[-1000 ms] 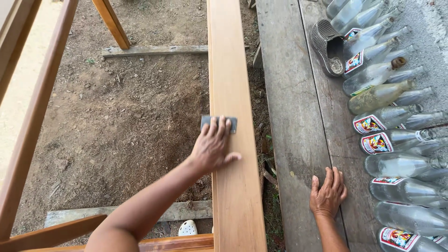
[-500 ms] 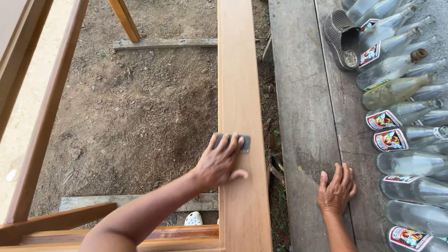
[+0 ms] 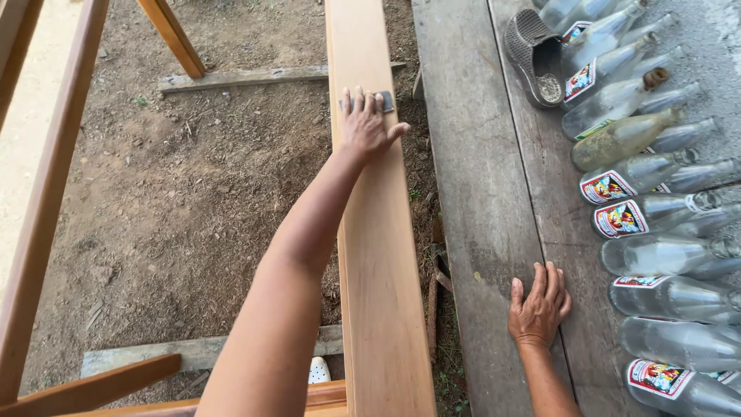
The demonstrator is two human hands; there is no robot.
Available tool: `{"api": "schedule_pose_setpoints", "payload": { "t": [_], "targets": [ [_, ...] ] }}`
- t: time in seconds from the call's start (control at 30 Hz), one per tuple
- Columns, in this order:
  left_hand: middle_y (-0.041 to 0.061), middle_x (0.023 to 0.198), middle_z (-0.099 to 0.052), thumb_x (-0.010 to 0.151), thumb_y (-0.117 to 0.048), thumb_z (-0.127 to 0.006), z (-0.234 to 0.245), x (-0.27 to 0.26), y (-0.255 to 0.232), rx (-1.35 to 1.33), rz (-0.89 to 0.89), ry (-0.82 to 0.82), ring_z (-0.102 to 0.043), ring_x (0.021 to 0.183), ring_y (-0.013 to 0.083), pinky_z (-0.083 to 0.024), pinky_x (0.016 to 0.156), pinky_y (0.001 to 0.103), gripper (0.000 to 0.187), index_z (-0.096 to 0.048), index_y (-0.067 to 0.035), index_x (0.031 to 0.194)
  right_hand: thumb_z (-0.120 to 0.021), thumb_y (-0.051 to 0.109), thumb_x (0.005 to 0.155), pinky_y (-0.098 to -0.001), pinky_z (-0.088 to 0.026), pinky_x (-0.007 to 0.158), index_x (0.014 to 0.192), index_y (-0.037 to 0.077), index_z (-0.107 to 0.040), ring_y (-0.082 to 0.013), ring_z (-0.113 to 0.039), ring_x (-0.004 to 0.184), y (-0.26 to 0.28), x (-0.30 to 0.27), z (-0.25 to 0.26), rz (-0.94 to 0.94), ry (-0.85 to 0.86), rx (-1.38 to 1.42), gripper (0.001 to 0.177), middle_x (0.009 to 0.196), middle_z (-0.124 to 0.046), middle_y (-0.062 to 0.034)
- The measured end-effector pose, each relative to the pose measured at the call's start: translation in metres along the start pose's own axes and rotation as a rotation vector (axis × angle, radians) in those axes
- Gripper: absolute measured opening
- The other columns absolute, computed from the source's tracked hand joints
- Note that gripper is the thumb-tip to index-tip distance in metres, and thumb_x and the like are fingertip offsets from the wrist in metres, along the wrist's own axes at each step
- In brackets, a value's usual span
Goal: Sanding a wooden frame with a piece of sandpaper.
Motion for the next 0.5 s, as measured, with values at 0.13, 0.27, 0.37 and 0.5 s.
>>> {"api": "schedule_pose_setpoints", "payload": {
  "t": [0.13,0.27,0.37,0.5],
  "targets": [
    [0.031,0.169,-0.014,0.083,-0.101,-0.018,-0.005,0.012,-0.007,-0.067,0.107,0.118,-0.002,0.161,0.0407,0.000,0.131,0.047,0.135,-0.019,0.008,0.163,-0.045,0.050,0.106,-0.0576,-0.023,0.121,0.153,0.012,-0.047,-0.0323,-0.032,0.155,0.001,0.000,0.001,-0.020,0.008,-0.004,0.060,0.163,-0.042,-0.0115],
    [0.030,0.167,-0.003,0.075,-0.099,-0.012,-0.018,-0.003,-0.010,-0.123,0.074,0.101,0.005,0.155,0.0442,0.002,0.125,0.052,0.133,-0.010,0.002,0.162,-0.045,0.050,0.107,-0.0580,-0.023,0.122,0.154,0.011,-0.045,-0.0334,-0.032,0.155,0.001,0.002,0.002,0.015,-0.007,-0.011,0.061,0.162,-0.041,-0.0131],
    [0.029,0.169,0.000,0.075,-0.100,-0.012,-0.017,-0.032,-0.019,-0.151,0.073,0.115,0.007,0.156,0.0439,0.002,0.126,0.052,0.134,-0.008,0.001,0.163,-0.046,0.050,0.107,-0.0574,-0.024,0.122,0.153,0.011,-0.046,-0.0331,-0.033,0.155,0.002,-0.001,0.001,0.017,-0.007,-0.034,0.060,0.162,-0.041,-0.0120],
    [0.029,0.170,0.001,0.072,-0.101,-0.012,-0.010,-0.079,-0.035,-0.174,0.039,0.135,0.008,0.158,0.0431,0.003,0.127,0.052,0.135,-0.008,-0.001,0.163,-0.048,0.050,0.108,-0.0576,-0.025,0.121,0.152,0.009,-0.046,-0.0345,-0.035,0.153,0.002,0.000,0.003,0.030,-0.012,-0.020,0.060,0.162,-0.042,-0.0144]
  ]
}}
Point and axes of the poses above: each hand's wrist, its own x-axis towards the middle knuckle, its own z-axis out of the back of the hand, y = z × x, the point moved 3 cm from there along x, towards the middle knuckle
